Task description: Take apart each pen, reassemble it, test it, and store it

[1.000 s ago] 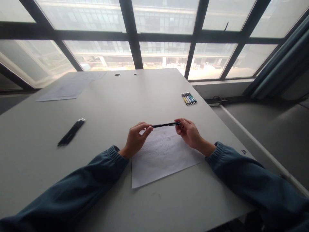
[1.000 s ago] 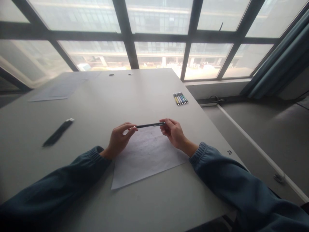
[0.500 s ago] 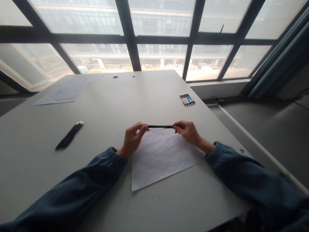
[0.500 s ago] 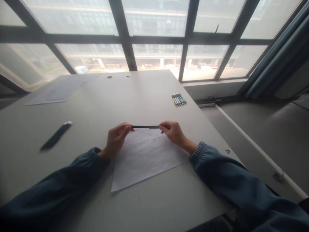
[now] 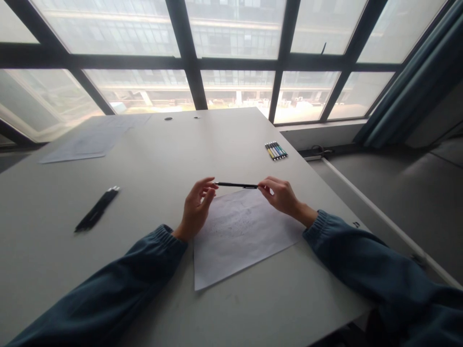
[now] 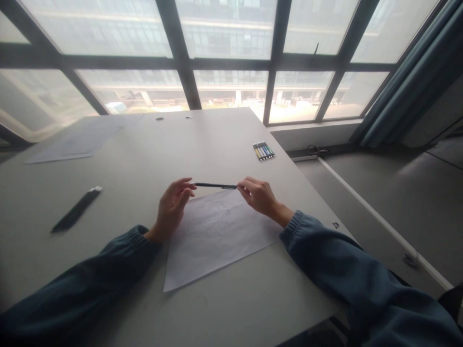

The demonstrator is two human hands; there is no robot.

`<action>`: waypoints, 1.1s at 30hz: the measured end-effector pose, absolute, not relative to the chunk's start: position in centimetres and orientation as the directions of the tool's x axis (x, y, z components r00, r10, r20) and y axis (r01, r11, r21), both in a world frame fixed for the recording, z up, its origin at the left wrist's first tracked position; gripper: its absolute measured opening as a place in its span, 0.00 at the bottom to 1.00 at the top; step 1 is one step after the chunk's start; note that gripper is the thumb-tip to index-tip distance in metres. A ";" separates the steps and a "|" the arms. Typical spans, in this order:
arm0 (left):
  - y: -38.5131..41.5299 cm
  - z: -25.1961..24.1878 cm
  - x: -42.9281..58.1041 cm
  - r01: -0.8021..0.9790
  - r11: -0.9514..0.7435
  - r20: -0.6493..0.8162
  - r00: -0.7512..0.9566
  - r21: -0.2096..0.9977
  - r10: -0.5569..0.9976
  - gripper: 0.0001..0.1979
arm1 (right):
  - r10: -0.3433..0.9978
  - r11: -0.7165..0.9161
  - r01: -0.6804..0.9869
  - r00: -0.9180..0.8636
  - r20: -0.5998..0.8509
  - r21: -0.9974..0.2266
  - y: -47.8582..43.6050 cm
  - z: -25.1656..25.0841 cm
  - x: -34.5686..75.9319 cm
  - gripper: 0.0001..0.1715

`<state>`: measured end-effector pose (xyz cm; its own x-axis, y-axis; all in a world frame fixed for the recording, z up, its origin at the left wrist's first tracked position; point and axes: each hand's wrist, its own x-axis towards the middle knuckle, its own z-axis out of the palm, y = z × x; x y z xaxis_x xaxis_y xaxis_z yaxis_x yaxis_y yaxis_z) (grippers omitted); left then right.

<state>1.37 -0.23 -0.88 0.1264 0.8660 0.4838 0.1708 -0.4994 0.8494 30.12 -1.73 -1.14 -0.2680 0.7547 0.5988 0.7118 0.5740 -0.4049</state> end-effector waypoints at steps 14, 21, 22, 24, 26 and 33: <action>0.1 -1.7 1.5 0.106 -0.546 0.528 0.159 0.831 0.834 0.18 | 0.885 -0.236 0.925 0.331 0.327 -0.298 4.9 -2.1 34.6 0.12; -0.4 -1.2 1.5 0.184 -0.505 0.467 0.214 0.844 0.858 0.15 | 0.907 -0.255 0.927 0.328 0.266 -0.273 5.6 -2.4 34.6 0.11; -0.5 -1.1 1.5 0.206 -0.500 0.455 0.231 0.841 0.860 0.15 | 0.911 -0.243 0.931 0.316 0.267 -0.273 5.6 -2.4 34.6 0.11; -0.6 -1.0 1.4 0.241 -0.495 0.439 0.250 0.835 0.863 0.16 | 0.918 -0.219 0.938 0.292 0.270 -0.270 5.5 -2.5 34.7 0.11; -0.7 -0.9 1.3 0.261 -0.491 0.433 0.249 0.831 0.866 0.15 | 0.926 -0.199 0.944 0.269 0.265 -0.263 5.4 -2.5 34.8 0.11; -0.9 -0.5 1.4 0.294 -0.491 0.423 0.266 0.820 0.866 0.15 | 0.929 -0.206 0.948 0.267 0.258 -0.242 5.5 -2.6 34.4 0.12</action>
